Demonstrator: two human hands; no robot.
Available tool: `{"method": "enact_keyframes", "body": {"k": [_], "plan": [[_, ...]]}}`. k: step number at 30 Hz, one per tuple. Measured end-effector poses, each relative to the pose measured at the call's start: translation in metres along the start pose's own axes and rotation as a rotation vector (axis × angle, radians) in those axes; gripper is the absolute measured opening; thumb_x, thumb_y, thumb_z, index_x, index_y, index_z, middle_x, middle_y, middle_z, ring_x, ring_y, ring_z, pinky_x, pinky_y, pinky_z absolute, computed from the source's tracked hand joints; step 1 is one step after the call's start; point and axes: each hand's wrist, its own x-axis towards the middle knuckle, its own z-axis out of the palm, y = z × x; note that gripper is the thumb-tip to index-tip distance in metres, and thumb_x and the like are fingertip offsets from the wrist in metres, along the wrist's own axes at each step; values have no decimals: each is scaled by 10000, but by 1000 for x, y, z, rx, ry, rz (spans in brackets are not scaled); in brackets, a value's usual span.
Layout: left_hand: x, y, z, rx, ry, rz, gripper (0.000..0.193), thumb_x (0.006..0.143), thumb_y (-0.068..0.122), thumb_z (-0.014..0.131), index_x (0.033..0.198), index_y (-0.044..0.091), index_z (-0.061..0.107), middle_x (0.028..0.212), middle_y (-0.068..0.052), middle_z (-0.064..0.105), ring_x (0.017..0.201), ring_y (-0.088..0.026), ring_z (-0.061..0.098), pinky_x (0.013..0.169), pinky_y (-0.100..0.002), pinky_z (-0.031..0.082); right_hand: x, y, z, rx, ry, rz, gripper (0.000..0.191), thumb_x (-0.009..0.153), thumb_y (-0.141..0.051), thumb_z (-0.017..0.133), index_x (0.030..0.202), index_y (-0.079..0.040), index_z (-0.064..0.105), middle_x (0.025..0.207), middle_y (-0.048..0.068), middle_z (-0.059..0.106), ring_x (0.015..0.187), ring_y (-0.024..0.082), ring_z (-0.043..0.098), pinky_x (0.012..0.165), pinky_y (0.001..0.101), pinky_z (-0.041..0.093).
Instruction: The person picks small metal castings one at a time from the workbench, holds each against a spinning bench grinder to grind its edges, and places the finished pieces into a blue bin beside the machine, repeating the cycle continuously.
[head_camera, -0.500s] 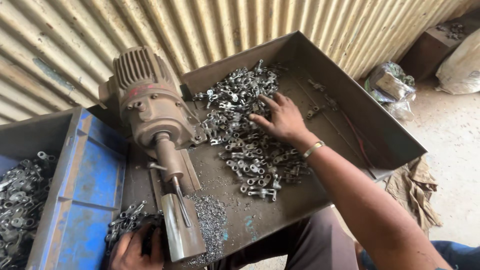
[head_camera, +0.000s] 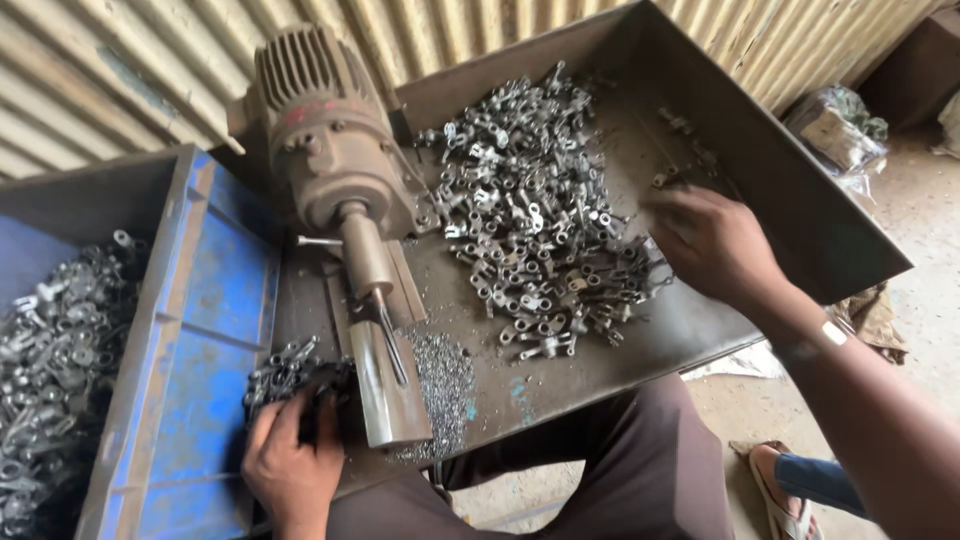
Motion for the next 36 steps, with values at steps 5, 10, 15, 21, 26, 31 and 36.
{"method": "enact_keyframes", "body": {"k": [5,10,15,21,26,31,36], "plan": [[18,-6,3,55,75,96,230,856,191,839,1053,106,756,1001,-113,717,898,-321,707,795,-398,566,-73,9,26,107,141,-310,331,795,-134,780,1125,-141,763,1256,103,720,1088,316,705,918,402,573],[-4,78,40,-283,98,312,294,814,162,848,1088,110,755,985,-101,717,880,-288,722,788,-380,589,-94,28,29,148,180,-166,339,818,-152,808,1155,-159,770,1128,75,751,1048,278,727,925,390,594],[-26,101,-26,-616,-64,372,365,773,133,858,1122,113,753,969,-90,716,862,-255,738,781,-362,611,-93,-7,37,257,423,-109,465,721,-43,815,1168,-42,686,1089,119,727,1032,249,715,924,360,577],[-35,153,-60,-648,-249,209,434,836,82,837,1247,57,699,1030,-121,710,903,-270,738,796,-356,607,-142,-94,75,1232,61,-116,770,865,109,713,1538,-87,394,1245,153,655,1192,242,681,986,376,602],[-8,154,-71,-693,-411,122,411,921,66,778,1297,-34,644,1100,-178,687,956,-318,713,820,-391,587,-157,-134,100,1363,-142,-83,844,839,123,725,1560,-109,354,1244,184,675,1087,243,715,888,375,645],[-8,137,-67,-755,-349,96,265,947,63,789,1197,40,704,1105,-127,726,933,-253,763,784,-329,627,-152,-152,107,1370,-214,-239,848,874,133,719,1588,-115,332,1291,212,671,1164,257,703,953,400,645],[-14,123,-62,-810,-362,20,233,923,92,830,1115,59,703,1046,-93,763,792,-163,761,685,-277,624,-142,-160,102,1215,-239,-355,697,849,45,774,1461,-82,465,1230,183,708,1140,225,717,958,357,630]]}}
